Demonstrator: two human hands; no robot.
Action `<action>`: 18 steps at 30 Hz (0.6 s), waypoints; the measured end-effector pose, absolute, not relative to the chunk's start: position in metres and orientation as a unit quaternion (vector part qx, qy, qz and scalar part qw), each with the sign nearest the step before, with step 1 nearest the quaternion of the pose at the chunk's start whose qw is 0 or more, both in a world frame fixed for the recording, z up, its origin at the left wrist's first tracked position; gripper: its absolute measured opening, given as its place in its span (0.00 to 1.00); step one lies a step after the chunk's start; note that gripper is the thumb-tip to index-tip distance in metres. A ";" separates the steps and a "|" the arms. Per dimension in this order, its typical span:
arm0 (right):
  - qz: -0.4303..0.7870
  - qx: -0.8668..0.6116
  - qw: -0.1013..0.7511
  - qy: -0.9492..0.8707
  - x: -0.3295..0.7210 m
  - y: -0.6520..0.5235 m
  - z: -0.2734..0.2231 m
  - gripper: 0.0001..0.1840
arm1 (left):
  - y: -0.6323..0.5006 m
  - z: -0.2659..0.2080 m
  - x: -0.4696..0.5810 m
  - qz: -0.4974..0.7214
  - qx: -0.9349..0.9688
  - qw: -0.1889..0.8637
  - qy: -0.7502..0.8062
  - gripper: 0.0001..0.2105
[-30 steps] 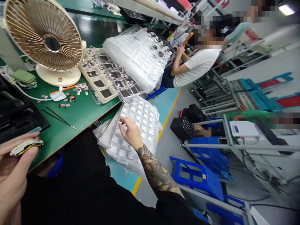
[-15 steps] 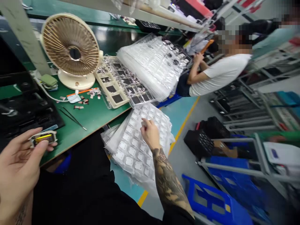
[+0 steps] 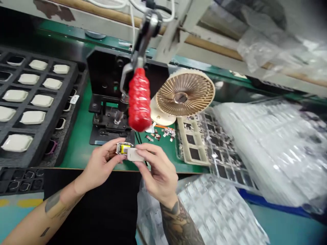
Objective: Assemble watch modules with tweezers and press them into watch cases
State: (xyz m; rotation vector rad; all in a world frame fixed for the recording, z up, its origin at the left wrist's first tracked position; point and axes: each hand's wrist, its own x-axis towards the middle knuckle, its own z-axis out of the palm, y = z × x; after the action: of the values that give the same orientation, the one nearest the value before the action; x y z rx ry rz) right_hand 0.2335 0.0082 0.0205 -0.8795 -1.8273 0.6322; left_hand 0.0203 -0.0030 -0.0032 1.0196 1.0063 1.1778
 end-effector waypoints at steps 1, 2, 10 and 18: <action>0.260 -0.350 0.486 -0.757 0.226 0.014 0.021 0.29 | -0.004 -0.005 0.020 0.508 0.442 0.600 0.432 0.23; 0.257 -0.345 0.488 -0.760 0.221 0.019 0.020 0.28 | -0.004 -0.006 0.020 0.508 0.445 0.599 0.430 0.23; 0.256 -0.363 0.457 -0.771 0.211 0.027 0.007 0.24 | -0.003 -0.011 0.018 0.543 0.436 0.600 0.394 0.18; 0.325 -0.415 0.446 -0.723 0.212 0.026 0.013 0.08 | 0.000 0.001 0.018 0.539 0.435 0.598 0.403 0.13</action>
State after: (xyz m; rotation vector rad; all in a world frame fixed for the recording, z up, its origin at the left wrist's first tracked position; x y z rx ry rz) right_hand 0.2120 0.0256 0.0125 -1.0290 -1.7904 0.8053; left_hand 0.0178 0.0000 0.0007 1.0082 0.9351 1.2504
